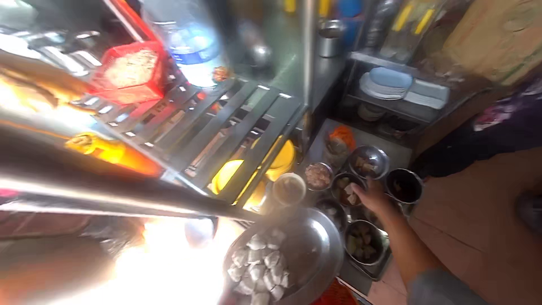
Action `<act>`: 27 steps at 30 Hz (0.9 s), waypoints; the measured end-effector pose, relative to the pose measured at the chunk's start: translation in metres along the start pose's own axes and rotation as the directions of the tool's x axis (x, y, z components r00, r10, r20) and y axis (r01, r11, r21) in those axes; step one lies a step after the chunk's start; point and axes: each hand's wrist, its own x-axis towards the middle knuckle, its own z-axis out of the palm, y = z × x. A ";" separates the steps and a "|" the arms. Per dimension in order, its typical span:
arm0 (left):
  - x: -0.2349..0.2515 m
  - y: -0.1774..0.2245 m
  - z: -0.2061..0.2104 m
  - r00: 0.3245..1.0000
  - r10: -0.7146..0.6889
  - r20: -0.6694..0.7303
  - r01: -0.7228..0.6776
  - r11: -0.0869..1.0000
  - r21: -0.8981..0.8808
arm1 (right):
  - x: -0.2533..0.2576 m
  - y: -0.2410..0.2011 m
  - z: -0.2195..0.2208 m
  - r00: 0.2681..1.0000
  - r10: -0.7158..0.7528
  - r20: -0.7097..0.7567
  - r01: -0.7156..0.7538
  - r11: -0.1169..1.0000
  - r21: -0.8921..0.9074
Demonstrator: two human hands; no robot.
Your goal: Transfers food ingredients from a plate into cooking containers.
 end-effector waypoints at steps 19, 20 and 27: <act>0.019 0.009 0.065 0.988 -0.046 0.151 0.045 0.999 0.007 | -0.185 -0.112 0.102 0.691 -0.421 0.587 0.649 0.719 -0.249; 0.018 0.007 0.064 0.988 -0.057 0.142 0.058 0.998 -0.003 | -0.182 -0.110 0.101 0.675 -0.419 0.608 0.644 0.736 -0.208; 0.011 0.000 0.057 0.995 -0.050 0.084 0.057 0.996 -0.072 | -0.158 -0.078 0.079 0.628 -0.460 0.627 0.316 0.888 0.335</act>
